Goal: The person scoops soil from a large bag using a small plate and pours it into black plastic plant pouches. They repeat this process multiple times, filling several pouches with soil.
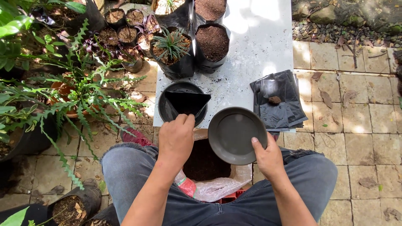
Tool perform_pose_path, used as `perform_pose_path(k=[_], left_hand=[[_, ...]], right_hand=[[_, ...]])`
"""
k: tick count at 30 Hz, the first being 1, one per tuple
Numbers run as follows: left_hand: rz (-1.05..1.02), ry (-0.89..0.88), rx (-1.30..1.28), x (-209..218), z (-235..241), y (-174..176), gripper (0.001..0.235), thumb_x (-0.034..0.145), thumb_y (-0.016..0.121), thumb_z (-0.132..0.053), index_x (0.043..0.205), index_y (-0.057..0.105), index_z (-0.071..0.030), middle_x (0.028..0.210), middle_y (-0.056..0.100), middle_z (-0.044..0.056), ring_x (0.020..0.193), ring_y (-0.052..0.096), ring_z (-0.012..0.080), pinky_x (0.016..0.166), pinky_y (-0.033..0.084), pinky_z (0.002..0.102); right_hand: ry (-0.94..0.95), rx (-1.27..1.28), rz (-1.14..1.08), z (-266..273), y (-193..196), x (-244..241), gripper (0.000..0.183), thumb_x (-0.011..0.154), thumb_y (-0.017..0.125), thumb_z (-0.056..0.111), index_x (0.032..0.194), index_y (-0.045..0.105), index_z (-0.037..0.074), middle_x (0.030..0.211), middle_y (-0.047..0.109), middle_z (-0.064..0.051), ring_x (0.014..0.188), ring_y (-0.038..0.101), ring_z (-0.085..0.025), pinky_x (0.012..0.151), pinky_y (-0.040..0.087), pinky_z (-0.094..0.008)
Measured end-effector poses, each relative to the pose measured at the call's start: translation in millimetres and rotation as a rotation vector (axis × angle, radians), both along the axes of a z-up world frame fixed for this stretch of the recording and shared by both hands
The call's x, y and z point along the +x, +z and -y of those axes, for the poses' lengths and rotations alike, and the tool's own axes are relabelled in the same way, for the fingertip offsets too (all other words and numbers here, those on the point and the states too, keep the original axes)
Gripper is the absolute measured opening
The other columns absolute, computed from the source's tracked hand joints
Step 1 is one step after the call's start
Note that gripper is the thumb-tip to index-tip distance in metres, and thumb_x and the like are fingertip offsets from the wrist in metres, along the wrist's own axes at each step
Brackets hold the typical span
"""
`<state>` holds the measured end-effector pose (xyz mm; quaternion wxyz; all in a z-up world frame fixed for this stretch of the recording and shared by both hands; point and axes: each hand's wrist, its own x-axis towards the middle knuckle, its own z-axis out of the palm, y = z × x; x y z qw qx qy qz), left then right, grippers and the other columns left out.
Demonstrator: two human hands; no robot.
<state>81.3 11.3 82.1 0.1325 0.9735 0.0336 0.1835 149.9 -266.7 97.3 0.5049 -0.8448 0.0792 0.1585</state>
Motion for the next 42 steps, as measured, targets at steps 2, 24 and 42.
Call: perform_pose_path(k=[2, 24, 42], left_hand=[[-0.029, -0.043, -0.015, -2.5, 1.9, 5.8, 0.023, 0.085, 0.068, -0.008, 0.108, 0.069, -0.006, 0.099, 0.066, 0.012, 0.06, 0.067, 0.0304, 0.055, 0.047, 0.037], [-0.436, 0.2, -0.046, 58.7, -61.6, 82.9, 0.032, 0.091, 0.07, -0.042, 0.12, 0.074, -0.029, 0.111, 0.072, 0.0, 0.107, 0.059, 0.0327, 0.081, 0.043, 0.055], [0.296, 0.19, -0.08, 50.3, -59.2, 68.3, 0.009, 0.096, 0.068, -0.012, 0.102, 0.067, -0.005, 0.102, 0.062, 0.011, 0.097, 0.056, 0.0278, 0.084, 0.044, 0.039]], right_hand=[[0.035, -0.06, -0.004, 0.9, -2.6, -1.6, 0.025, 0.098, 0.067, 0.02, 0.122, 0.071, 0.012, 0.096, 0.072, -0.016, 0.09, 0.068, -0.03, 0.081, 0.055, -0.048], [0.857, -0.413, -0.018, -26.9, -19.1, -43.4, 0.045, 0.093, 0.046, 0.013, 0.137, 0.05, 0.013, 0.13, 0.064, -0.013, 0.111, 0.064, -0.038, 0.09, 0.051, -0.05], [1.031, -0.605, -0.017, -37.9, -59.9, -49.0, 0.048, 0.095, 0.037, 0.009, 0.142, 0.043, 0.009, 0.118, 0.063, -0.019, 0.098, 0.066, -0.041, 0.074, 0.053, -0.054]])
